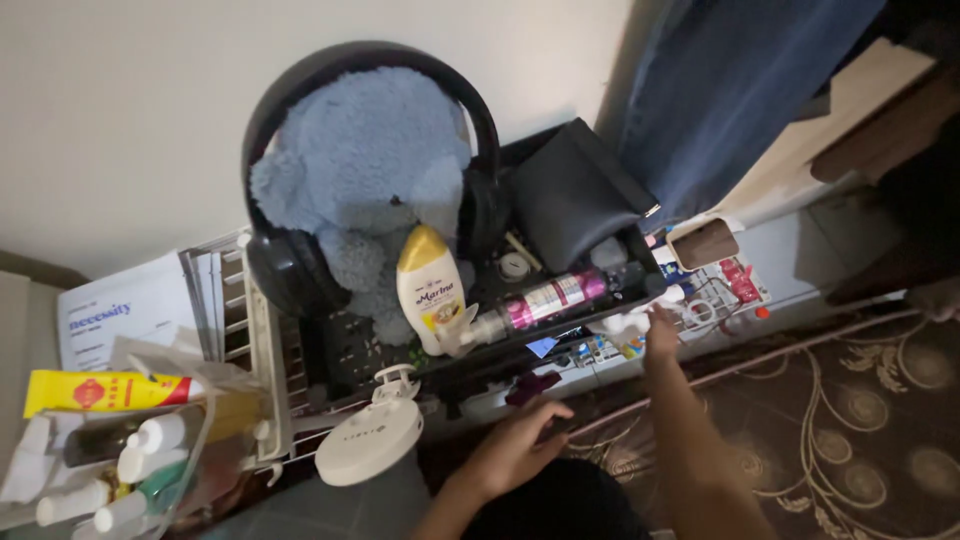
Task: The person organizes a multi-drawer organizer by removing items, wiping the interior of a drawer, and placing small bottles and tubes into it. They also handle a small packet and arrange bottles on the top shelf.
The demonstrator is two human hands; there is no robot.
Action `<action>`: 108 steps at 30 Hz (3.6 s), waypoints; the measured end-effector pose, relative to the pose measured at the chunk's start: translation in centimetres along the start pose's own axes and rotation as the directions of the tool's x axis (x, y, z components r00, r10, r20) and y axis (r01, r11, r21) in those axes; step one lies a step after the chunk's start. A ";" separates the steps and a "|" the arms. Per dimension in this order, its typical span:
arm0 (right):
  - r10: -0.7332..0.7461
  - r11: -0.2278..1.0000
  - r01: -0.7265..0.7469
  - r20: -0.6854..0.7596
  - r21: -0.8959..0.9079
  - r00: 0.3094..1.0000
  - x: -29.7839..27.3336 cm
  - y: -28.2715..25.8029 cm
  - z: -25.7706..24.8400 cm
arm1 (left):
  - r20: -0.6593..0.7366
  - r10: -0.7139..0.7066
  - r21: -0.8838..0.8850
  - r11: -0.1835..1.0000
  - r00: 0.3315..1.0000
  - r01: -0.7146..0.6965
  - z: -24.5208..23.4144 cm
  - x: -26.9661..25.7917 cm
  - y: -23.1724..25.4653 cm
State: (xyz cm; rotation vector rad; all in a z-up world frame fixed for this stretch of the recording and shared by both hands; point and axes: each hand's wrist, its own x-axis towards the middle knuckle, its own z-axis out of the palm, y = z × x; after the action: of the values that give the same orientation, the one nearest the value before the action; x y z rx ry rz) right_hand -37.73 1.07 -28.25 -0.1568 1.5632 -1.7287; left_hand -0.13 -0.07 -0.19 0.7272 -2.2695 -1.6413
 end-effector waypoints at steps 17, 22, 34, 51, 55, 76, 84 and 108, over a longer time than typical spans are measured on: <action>-0.281 0.957 0.075 0.825 0.282 0.490 -20.5 -33.1 -4.3 | -0.296 0.695 0.454 0.705 0.655 -0.544 -9.2 -5.3 27.4; -0.150 0.932 0.363 0.916 0.005 0.373 -34.9 -35.9 19.6 | -0.597 0.346 0.108 0.928 0.723 -0.355 -12.0 -13.0 27.3; -0.018 0.629 0.777 0.997 -0.042 0.069 -52.9 -27.4 37.7 | -0.833 -0.165 -0.023 0.964 -0.528 -0.266 -13.7 -31.1 15.2; -0.036 0.669 0.737 0.995 0.095 -0.096 -52.5 -24.3 38.6 | -0.746 -0.582 -0.204 0.662 -0.323 -0.721 -10.2 -35.9 10.5; -0.253 0.481 0.851 0.963 0.211 -0.096 -57.2 -26.5 40.2 | -0.652 -0.467 -0.174 0.859 -0.597 -0.481 -6.0 -36.5 10.1; -0.172 0.055 0.987 0.975 0.154 -0.142 -50.9 -17.2 12.2 | -0.954 -0.075 -0.161 0.944 0.290 -0.288 13.9 -27.7 6.3; -0.257 0.080 0.985 0.958 0.153 -0.128 -55.9 -20.1 2.0 | -0.838 0.015 -0.141 0.960 0.545 -0.243 19.1 -27.1 12.1; -0.058 -0.223 0.940 0.959 0.260 -0.279 -54.3 -21.8 -4.6 | -0.750 0.189 -0.046 0.941 0.634 -0.336 22.2 -22.8 11.6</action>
State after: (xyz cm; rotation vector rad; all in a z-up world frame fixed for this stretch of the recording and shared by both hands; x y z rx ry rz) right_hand -13.18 36.37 11.66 -2.9201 1.0171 -0.6516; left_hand 5.72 32.83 5.24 0.7781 -1.5174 -1.0949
